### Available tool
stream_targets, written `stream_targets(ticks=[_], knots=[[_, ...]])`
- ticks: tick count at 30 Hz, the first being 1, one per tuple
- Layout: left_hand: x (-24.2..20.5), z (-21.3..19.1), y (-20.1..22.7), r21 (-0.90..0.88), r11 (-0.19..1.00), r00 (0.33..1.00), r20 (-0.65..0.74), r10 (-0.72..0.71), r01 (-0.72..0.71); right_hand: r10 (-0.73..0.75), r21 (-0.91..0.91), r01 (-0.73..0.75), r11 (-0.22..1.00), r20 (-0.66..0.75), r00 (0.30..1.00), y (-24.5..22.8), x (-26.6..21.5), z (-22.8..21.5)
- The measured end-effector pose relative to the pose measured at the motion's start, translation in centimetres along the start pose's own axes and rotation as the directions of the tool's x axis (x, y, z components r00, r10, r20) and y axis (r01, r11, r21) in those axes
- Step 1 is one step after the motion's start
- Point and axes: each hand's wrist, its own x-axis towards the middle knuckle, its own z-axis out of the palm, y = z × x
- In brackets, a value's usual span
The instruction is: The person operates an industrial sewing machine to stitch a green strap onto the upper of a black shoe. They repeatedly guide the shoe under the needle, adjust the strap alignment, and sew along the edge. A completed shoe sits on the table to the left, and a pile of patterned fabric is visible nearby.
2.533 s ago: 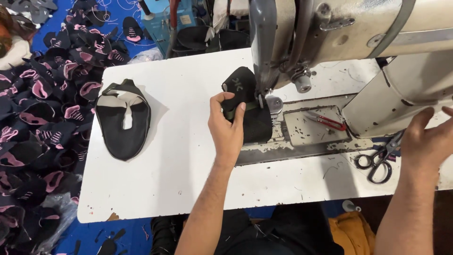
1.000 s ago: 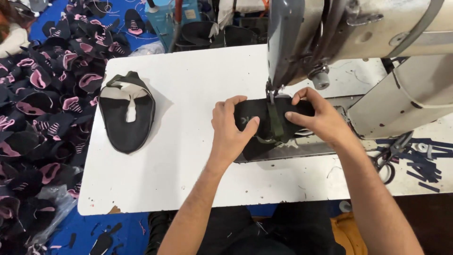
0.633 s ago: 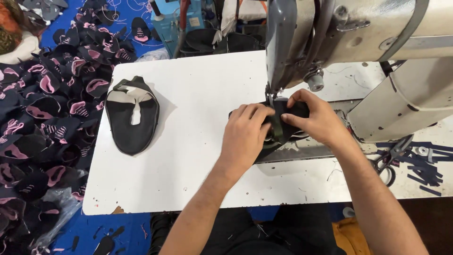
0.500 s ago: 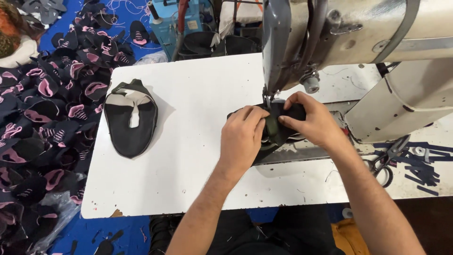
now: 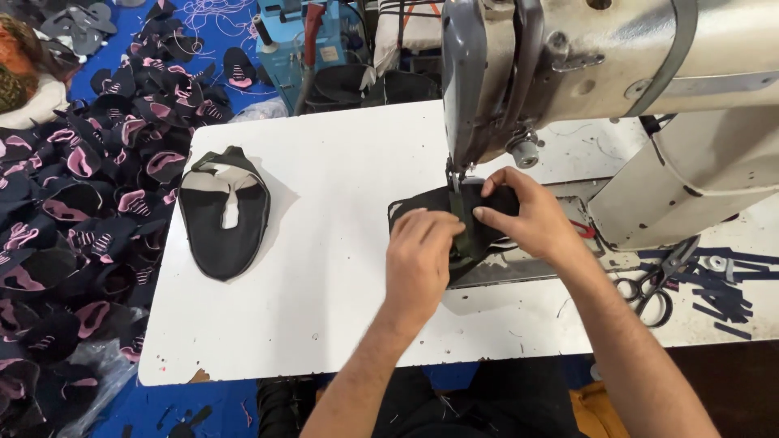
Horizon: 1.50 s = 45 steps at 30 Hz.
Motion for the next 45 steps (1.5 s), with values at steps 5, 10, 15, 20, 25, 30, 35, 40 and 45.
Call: stream_targets(ticks=[5,10,15,20,25,30,35,40,45], knots=[[-0.7,0.2,-0.2,0.063,0.989,0.989,-0.051,0.139,-0.136,0.047,0.029,-0.047,0.998,-0.001,0.999,-0.3,0.1,0.0],[-1.2,0.1,0.3,0.074,0.982,0.984,-0.033,0.177,-0.174,0.016,0.024,-0.016,1.0,-0.025,1.0,0.0,-0.3,0.3],[-1.9,0.4,0.1,0.101,0.972,0.976,-0.025,0.215,-0.211,0.006,0.04,-0.005,0.999,-0.037,0.999,0.6,0.0,0.5],[-0.8,0.7,-0.5,0.104,0.97,0.974,-0.033,0.222,-0.218,0.036,0.033,-0.035,0.999,-0.041,0.998,-0.2,0.7,0.2],[-0.5,1.0,-0.9,0.119,0.974,0.98,-0.024,0.198,-0.194,0.09,0.05,-0.09,0.995,-0.005,0.996,0.4,1.6,-0.1],[-0.7,1.1,-1.0,0.127,0.972,0.979,-0.024,0.204,-0.199,0.155,0.094,-0.159,0.983,0.048,0.987,0.4,2.2,-0.4],[-0.9,1.0,-1.0,0.118,0.971,0.977,0.0,0.212,-0.21,0.113,0.13,-0.12,0.984,0.063,0.992,1.5,2.1,-0.2],[-0.8,1.1,-1.0,0.124,0.967,0.974,-0.007,0.226,-0.224,0.074,0.139,-0.083,0.987,0.07,0.995,1.1,2.1,-0.4],[-0.9,1.2,-1.0,0.13,0.968,0.976,0.0,0.216,-0.215,0.114,0.164,-0.13,0.978,0.102,0.988,1.3,2.1,-0.4]])
